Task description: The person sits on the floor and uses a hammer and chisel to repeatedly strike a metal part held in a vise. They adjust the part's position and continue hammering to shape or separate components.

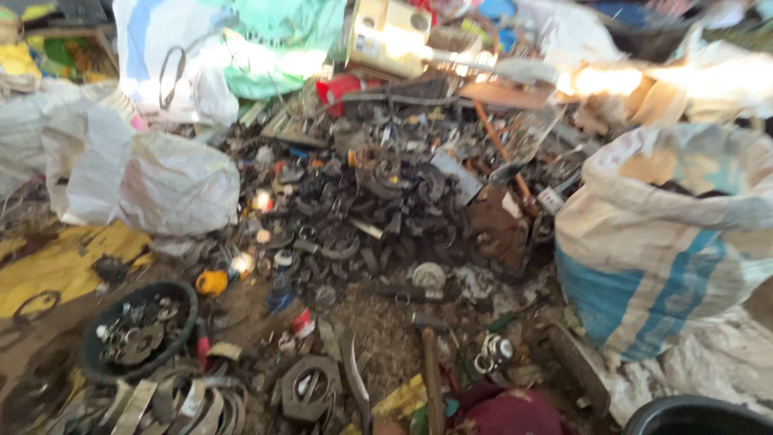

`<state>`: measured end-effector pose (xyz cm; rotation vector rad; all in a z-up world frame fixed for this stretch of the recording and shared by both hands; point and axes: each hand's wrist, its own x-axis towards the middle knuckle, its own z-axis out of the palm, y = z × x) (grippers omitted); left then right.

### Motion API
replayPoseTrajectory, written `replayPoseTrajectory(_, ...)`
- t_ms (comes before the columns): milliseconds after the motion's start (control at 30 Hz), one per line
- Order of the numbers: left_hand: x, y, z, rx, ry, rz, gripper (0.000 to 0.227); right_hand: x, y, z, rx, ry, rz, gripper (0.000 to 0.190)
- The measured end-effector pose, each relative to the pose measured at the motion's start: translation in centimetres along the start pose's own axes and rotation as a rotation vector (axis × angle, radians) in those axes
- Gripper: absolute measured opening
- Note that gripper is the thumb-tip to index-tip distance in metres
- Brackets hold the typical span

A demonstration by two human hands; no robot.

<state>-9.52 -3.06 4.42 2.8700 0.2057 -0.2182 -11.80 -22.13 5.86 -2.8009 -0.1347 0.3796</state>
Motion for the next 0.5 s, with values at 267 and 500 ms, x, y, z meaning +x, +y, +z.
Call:
replayPoseTrajectory(267, -2.5, -6.4, 6.6, 0.014, 0.103, 0.095, 0.087, -0.4, -2.4, 7.0, -0.022, 0.043, 0.015, 0.056)
replayPoseTrajectory(500, -3.7, -5.8, 4.8, -0.146, 0.489, 0.311, 0.048, -0.7, -1.3, 4.0, 0.6, 0.123, 0.11, 0.049)
